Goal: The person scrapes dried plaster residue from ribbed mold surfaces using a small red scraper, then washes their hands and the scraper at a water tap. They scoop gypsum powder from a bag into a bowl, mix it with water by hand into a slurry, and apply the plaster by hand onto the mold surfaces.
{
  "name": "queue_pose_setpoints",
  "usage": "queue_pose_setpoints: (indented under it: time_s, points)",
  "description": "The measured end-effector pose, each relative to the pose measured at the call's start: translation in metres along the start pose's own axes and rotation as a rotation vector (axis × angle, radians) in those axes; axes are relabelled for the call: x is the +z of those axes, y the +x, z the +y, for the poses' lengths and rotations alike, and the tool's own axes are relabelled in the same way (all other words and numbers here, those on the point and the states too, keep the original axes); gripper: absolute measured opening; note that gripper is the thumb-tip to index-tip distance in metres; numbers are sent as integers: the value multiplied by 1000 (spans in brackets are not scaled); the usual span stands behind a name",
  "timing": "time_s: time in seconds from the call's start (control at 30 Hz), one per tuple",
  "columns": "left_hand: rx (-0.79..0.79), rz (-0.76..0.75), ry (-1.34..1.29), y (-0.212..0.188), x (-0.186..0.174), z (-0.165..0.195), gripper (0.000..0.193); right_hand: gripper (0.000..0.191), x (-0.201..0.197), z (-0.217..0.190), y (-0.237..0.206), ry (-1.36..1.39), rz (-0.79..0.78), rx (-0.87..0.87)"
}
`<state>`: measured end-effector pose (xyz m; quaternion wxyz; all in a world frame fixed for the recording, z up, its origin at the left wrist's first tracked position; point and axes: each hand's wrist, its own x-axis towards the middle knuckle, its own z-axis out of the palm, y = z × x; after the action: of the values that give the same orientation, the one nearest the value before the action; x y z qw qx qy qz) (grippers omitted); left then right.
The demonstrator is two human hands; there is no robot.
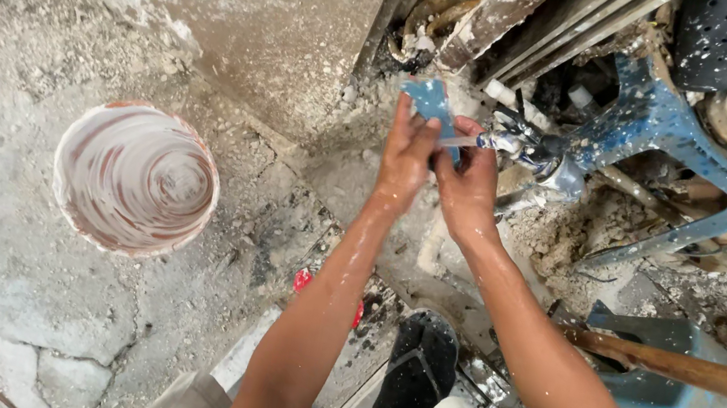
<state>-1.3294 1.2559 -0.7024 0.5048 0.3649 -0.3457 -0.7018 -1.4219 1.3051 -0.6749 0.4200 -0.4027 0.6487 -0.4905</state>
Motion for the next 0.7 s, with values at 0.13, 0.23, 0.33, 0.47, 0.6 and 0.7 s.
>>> queue_pose_setpoints:
  time_s: [0.13,0.23,0.33,0.47,0.6,0.7]
  points:
    - [3,-103,-263,7,-18,23,48,20,5,-17,6,-145,-97,-71]
    - [-157,39,-252,11,-29,27,43,24,10,-13,1,-217,-192,136]
    - [-291,182,-261,11,-35,20,57,32,17,3,-3,-215,-263,37]
    - [-303,215,-36,6,-36,5,62,20,24,29,4,-112,-302,80]
    - [-90,93,373,-6,-49,-8,72,23,25,46,13,-264,-344,195]
    - [-142,29,693,-19,-83,-21,62,26,30,51,17,-73,-420,292]
